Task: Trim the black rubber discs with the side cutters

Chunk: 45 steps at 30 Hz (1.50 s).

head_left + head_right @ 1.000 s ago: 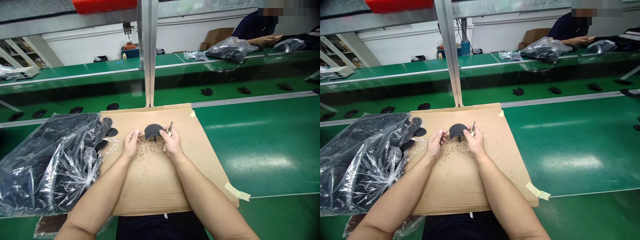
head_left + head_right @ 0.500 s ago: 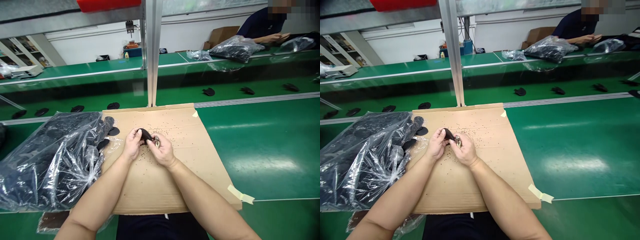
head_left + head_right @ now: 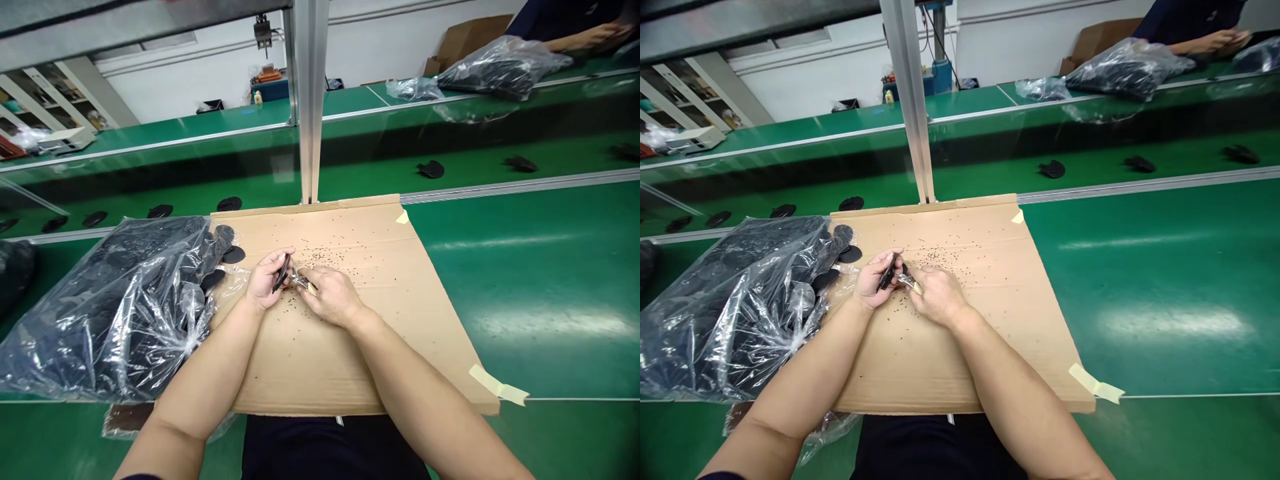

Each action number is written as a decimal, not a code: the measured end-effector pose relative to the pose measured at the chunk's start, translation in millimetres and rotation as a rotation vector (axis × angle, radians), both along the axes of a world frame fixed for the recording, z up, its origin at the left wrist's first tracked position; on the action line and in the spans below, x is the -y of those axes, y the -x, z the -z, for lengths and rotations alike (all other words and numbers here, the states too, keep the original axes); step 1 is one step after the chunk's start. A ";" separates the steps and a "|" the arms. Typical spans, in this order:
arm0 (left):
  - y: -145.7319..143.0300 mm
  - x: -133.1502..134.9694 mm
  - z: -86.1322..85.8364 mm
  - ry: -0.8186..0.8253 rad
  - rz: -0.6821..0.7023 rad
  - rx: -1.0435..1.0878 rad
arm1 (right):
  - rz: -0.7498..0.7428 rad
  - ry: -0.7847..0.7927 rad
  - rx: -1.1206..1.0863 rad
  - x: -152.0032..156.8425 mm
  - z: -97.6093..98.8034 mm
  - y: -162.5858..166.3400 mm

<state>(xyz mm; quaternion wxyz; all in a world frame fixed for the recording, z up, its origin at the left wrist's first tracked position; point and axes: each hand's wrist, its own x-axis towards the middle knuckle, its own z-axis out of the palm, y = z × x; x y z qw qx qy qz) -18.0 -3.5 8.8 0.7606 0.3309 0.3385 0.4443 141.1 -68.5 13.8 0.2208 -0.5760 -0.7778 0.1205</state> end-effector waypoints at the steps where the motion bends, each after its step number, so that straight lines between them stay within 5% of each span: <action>1: -0.1 0.5 -0.6 -0.001 0.005 -0.007 | 0.004 0.024 0.006 0.6 -1.4 0.0; 23: 0.3 5.5 7.4 -0.082 0.052 -0.141 | -0.065 0.190 0.147 1.5 -11.3 -2.4; 29: -1.7 2.1 2.7 -0.047 0.032 -0.039 | -0.056 0.223 -0.142 0.4 -6.6 -4.9; 32: -0.9 -5.2 -1.5 0.022 -0.070 0.112 | 0.096 0.142 -0.317 -4.8 -4.5 -8.4; 36: 1.0 -16.4 -0.8 0.085 -0.371 0.186 | 0.255 0.031 -0.294 -15.8 -6.4 -5.4; 39: 1.0 -20.9 3.4 0.067 -0.483 0.167 | 0.194 0.053 -0.181 -24.8 -9.3 9.1; 45: -0.1 -19.9 3.9 0.003 -0.481 0.182 | 0.063 0.026 0.019 -37.9 1.8 37.3</action>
